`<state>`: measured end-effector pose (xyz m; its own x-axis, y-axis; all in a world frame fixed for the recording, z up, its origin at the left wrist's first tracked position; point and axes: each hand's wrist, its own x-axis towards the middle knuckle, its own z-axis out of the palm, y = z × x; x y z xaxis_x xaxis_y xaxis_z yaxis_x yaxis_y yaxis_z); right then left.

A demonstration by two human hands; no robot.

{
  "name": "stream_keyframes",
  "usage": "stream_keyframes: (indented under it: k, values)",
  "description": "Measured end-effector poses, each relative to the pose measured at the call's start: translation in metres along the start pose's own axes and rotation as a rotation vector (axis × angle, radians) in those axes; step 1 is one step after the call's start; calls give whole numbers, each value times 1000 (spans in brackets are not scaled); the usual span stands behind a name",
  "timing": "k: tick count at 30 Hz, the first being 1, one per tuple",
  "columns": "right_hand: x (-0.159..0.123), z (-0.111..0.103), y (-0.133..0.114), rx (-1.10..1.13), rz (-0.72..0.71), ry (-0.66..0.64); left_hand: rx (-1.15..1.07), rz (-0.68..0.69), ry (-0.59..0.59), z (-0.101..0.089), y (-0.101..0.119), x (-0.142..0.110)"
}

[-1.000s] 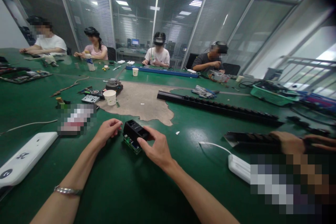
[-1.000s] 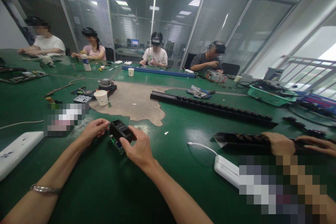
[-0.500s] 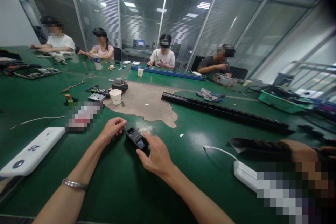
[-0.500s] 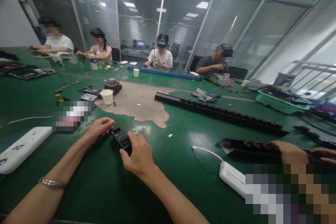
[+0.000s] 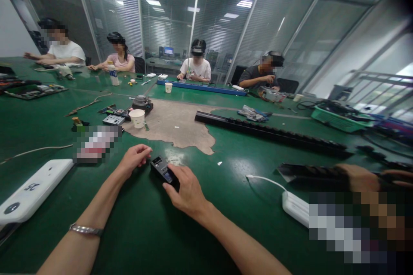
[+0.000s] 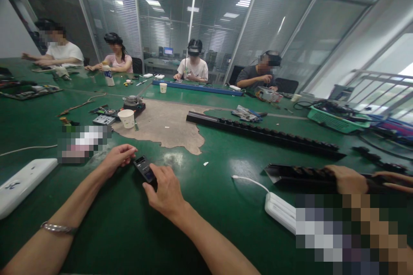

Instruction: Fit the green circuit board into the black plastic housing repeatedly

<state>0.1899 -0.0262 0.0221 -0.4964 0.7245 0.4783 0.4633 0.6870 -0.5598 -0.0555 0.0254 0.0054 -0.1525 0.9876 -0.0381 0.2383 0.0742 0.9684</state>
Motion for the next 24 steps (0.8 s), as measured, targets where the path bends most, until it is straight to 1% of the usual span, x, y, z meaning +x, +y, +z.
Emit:
stream_keyframes:
  k: [3, 7, 10, 12, 15, 18, 21, 24]
  values:
    - [2, -3, -2, 50, 8, 41, 7, 3, -7, 0, -1, 1]
    - [10, -16, -3, 143, 96, 176, -1, 10, -28, -1, -2, 1]
    - [18, -25, 8, 202, 178, 271, -11, 2, -35, -2, -3, 1]
    - [22, -27, 22, 199, 219, 295, -5, -7, -32, -2, -3, 2]
    - [22, -23, 45, 121, 256, 286, 5, -23, -28, -1, -3, 2]
    - [20, -18, 59, 39, 263, 246, -4, -25, -33, 0, -3, 3]
    - [17, -15, 62, -21, 248, 197, -7, -23, -37, 0, -2, 3]
    - [15, -15, 59, -82, 223, 149, 4, -23, -34, 0, -2, 2]
